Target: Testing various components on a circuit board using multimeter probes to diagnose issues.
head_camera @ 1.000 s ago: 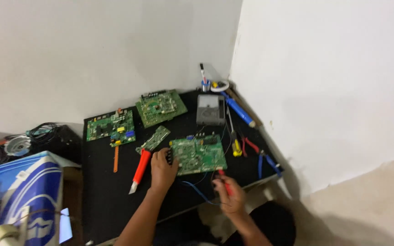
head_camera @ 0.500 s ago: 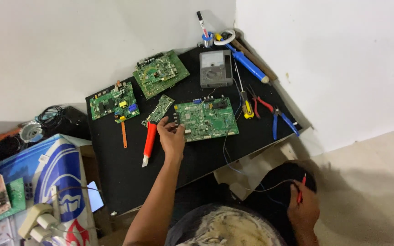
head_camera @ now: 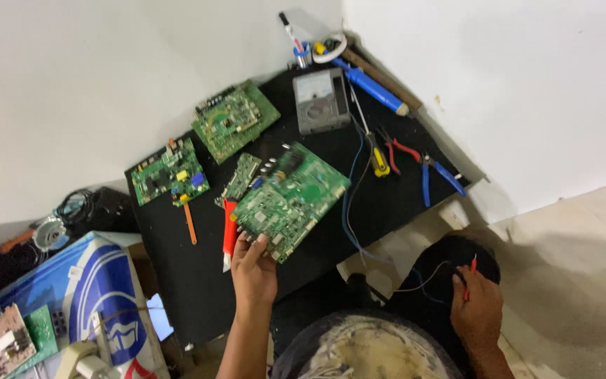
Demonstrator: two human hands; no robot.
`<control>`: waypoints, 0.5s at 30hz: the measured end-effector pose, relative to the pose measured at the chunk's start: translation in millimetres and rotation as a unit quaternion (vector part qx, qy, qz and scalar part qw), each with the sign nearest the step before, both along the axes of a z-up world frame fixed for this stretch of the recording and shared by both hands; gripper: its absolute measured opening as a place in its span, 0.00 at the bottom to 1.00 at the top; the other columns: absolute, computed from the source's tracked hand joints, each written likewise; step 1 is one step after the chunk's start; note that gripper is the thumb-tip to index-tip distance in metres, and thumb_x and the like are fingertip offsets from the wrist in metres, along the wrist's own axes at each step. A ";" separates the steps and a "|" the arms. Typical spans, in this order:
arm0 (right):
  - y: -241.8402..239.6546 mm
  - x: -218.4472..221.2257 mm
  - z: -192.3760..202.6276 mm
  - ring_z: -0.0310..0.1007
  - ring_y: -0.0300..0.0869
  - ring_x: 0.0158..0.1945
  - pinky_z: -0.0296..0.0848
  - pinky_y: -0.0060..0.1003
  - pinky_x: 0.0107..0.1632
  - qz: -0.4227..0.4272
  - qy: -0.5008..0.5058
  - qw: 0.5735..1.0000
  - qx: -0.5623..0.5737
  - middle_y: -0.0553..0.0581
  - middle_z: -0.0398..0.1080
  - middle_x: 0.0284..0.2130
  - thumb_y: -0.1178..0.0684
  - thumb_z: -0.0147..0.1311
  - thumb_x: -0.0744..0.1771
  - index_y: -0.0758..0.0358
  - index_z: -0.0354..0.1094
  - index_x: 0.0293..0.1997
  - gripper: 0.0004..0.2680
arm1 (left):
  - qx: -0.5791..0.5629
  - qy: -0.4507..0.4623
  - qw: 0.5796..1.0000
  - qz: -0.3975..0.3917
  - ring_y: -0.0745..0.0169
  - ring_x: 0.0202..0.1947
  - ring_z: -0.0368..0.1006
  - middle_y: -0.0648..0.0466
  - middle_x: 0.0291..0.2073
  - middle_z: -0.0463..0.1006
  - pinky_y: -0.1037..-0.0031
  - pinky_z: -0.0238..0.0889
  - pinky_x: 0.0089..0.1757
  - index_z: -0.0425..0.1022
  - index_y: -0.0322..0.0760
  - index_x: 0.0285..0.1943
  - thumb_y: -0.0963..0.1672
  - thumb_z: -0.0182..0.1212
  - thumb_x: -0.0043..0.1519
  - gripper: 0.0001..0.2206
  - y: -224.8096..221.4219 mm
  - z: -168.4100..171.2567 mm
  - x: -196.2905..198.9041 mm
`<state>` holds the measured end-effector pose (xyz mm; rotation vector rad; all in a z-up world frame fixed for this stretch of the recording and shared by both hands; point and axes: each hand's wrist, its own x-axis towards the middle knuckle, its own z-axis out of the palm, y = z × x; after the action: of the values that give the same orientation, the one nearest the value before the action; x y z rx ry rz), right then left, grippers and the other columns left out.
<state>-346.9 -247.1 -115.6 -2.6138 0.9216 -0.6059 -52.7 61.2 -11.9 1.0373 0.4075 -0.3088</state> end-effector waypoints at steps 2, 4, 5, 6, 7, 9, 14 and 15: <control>1.4 -5.1 -3.6 0.74 0.59 0.53 0.68 0.53 0.59 -0.004 0.039 0.999 0.027 0.65 0.76 0.52 0.51 0.50 0.72 0.64 0.74 0.58 0.12 | -0.042 0.003 0.999 0.016 0.63 0.26 0.59 0.62 0.29 0.59 0.66 0.53 0.30 0.64 0.54 0.49 0.39 0.66 0.64 0.15 9.4 -8.8 -15.4; 0.7 -7.4 -7.3 0.73 0.60 0.49 0.70 0.52 0.57 0.035 0.020 0.999 0.001 0.69 0.75 0.53 0.53 0.53 0.71 0.63 0.74 0.57 0.10 | -0.060 -0.008 0.997 0.043 0.59 0.29 0.67 0.60 0.27 0.65 0.63 0.64 0.34 0.64 0.51 0.42 0.37 0.65 0.64 0.14 7.3 -3.0 -27.8; 0.8 -4.2 -7.6 0.73 0.60 0.49 0.70 0.52 0.57 0.038 0.028 0.999 0.008 0.69 0.75 0.53 0.53 0.53 0.71 0.63 0.74 0.57 0.10 | -0.053 -0.001 0.998 0.046 0.59 0.29 0.67 0.60 0.27 0.65 0.63 0.64 0.34 0.64 0.51 0.42 0.37 0.65 0.64 0.14 5.2 -0.3 -31.2; 1.3 -1.4 -8.5 0.75 0.57 0.50 0.71 0.51 0.55 0.052 0.008 0.998 -0.034 0.66 0.77 0.52 0.54 0.54 0.71 0.63 0.75 0.55 0.09 | -0.039 -0.029 0.998 0.038 0.60 0.33 0.68 0.60 0.34 0.68 0.63 0.64 0.36 0.66 0.52 0.56 0.38 0.65 0.64 0.17 3.2 1.8 -34.9; -2.4 1.2 -8.2 0.77 0.54 0.52 0.71 0.50 0.54 0.064 -0.013 0.995 -0.080 0.63 0.78 0.51 0.55 0.55 0.71 0.63 0.77 0.53 0.07 | -0.030 -0.057 0.998 0.026 0.60 0.37 0.69 0.60 0.40 0.70 0.62 0.65 0.39 0.68 0.52 0.70 0.38 0.65 0.64 0.25 -3.4 2.5 -37.0; 2.6 10.4 10.7 0.75 0.58 0.45 0.70 0.53 0.48 0.079 -0.016 0.995 -0.056 0.66 0.76 0.46 0.57 0.56 0.70 0.67 0.76 0.51 0.07 | -0.021 -0.046 0.998 0.046 0.61 0.38 0.69 0.59 0.38 0.67 0.61 0.66 0.41 0.67 0.50 0.62 0.38 0.67 0.64 0.21 -5.8 -13.7 -42.2; 7.6 3.5 12.3 0.72 0.62 0.41 0.70 0.56 0.43 0.094 0.016 0.995 -0.021 0.70 0.74 0.46 0.58 0.54 0.70 0.69 0.74 0.53 0.08 | -0.019 -0.081 0.995 0.057 0.60 0.44 0.72 0.55 0.43 0.72 0.62 0.69 0.45 0.65 0.45 0.51 0.36 0.67 0.64 0.15 -31.3 -19.3 -49.7; 7.2 0.3 6.8 0.72 0.61 0.40 0.71 0.55 0.43 0.087 0.030 0.995 -0.045 0.69 0.75 0.50 0.56 0.55 0.70 0.67 0.75 0.53 0.08 | -0.028 -0.077 0.995 0.053 0.58 0.47 0.73 0.53 0.47 0.73 0.62 0.71 0.46 0.65 0.44 0.56 0.37 0.68 0.64 0.17 -36.0 -23.6 -47.5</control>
<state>-346.6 -239.9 -108.8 -2.7693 0.6885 -0.5391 -100.2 25.2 -35.5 0.9731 0.3118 -0.1431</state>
